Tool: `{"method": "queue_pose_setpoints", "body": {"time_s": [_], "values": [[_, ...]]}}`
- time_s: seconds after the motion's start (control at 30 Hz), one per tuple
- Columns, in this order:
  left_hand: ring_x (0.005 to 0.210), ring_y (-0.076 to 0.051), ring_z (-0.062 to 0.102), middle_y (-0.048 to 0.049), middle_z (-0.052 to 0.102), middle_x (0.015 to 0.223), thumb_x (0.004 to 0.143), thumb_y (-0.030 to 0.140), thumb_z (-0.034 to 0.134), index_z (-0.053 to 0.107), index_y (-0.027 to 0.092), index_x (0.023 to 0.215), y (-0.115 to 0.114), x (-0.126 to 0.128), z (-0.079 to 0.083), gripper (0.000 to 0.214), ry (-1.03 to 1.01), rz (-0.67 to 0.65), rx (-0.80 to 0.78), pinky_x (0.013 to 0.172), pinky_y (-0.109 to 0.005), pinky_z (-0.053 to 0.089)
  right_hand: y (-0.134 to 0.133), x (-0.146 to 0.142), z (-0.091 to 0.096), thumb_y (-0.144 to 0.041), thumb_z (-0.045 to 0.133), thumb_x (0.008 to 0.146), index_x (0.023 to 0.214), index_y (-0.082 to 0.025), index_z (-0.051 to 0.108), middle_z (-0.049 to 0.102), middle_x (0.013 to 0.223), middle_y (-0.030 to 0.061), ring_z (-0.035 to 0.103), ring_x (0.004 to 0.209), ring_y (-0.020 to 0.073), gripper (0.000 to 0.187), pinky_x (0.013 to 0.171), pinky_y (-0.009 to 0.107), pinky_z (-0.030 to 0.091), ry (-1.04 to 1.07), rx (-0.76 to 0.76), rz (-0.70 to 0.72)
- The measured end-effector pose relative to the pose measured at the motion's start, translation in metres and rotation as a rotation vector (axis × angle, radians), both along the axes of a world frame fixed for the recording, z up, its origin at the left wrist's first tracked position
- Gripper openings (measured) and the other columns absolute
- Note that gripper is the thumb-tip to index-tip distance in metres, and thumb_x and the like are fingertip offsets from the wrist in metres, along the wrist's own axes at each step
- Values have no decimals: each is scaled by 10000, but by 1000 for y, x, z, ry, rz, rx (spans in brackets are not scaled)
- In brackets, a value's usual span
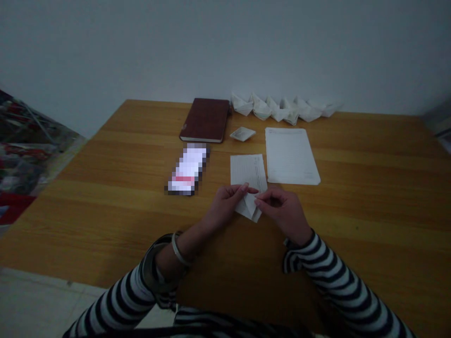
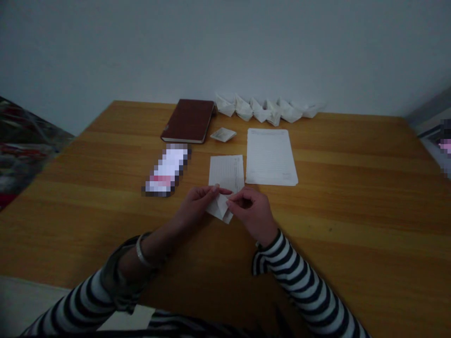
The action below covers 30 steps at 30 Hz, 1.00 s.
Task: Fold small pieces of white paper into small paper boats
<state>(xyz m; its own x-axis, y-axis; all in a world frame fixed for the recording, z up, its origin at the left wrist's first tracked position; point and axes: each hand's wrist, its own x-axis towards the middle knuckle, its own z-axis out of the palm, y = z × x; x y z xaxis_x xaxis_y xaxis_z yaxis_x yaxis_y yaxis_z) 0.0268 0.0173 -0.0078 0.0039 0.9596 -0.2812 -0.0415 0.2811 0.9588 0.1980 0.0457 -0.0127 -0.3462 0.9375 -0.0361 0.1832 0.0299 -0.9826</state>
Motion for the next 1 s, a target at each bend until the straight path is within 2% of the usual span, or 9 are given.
{"method": "queue_pose_setpoints", "body": {"time_s": [0.1,0.17,0.27,0.33,0.5,0.67,0.73,0.83,1.0], "values": [[550,-108,486,-34,664,691,891,482,567,732,127,1089,2,0,1,439,106,-16,49,508,-227,337,-2,-2,0,-214,717,731,676,-165,691,595,626,-11,503,566,113,79,524,246,389,-31,11,4],[593,-114,511,-36,671,746,852,442,635,703,123,1118,2,1,2,421,139,-14,76,535,-226,371,-5,-4,0,-236,718,734,674,-166,690,572,597,-23,477,545,106,97,509,240,372,-21,-13,-47],[596,-115,510,-25,639,695,779,432,724,712,101,885,0,3,4,348,159,-39,68,522,-217,371,-8,-6,1,-286,726,735,676,-170,693,546,555,-36,450,525,102,135,494,235,357,23,-73,-178],[553,-106,481,-9,591,614,764,458,730,679,100,722,-1,3,3,364,150,-60,47,491,-214,339,-8,-5,1,-311,736,734,689,-176,703,587,581,-23,487,552,112,146,517,242,388,76,-123,-202],[545,-107,481,-12,585,599,791,442,694,661,112,672,-1,-1,1,352,68,-88,65,507,-223,356,-4,-2,-2,-347,768,723,732,-189,728,699,708,14,597,648,139,163,629,278,488,222,-253,-118],[543,-113,481,-14,564,587,828,437,624,625,124,653,-2,-4,0,358,23,-32,47,529,-238,376,-3,-1,-6,-324,786,695,783,-184,743,641,595,-20,477,469,86,171,435,215,377,245,-330,-102],[543,-115,464,-10,540,580,834,449,607,609,133,645,-1,-4,0,369,58,-36,58,521,-238,368,-3,-1,-5,-323,795,687,782,-179,740,607,542,-36,446,433,71,181,405,198,343,241,-360,-94],[533,-109,413,5,483,561,848,459,580,573,147,621,0,-6,1,386,147,-57,97,493,-230,329,-2,0,-2,-333,814,670,773,-174,728,605,533,-42,466,423,68,207,401,194,368,239,-381,-60],[522,-101,386,21,445,541,871,422,571,546,151,599,0,-8,5,384,273,-102,152,466,-218,305,0,2,3,-443,705,798,757,-161,693,598,499,-34,523,407,82,285,397,195,407,227,-355,40]]}}
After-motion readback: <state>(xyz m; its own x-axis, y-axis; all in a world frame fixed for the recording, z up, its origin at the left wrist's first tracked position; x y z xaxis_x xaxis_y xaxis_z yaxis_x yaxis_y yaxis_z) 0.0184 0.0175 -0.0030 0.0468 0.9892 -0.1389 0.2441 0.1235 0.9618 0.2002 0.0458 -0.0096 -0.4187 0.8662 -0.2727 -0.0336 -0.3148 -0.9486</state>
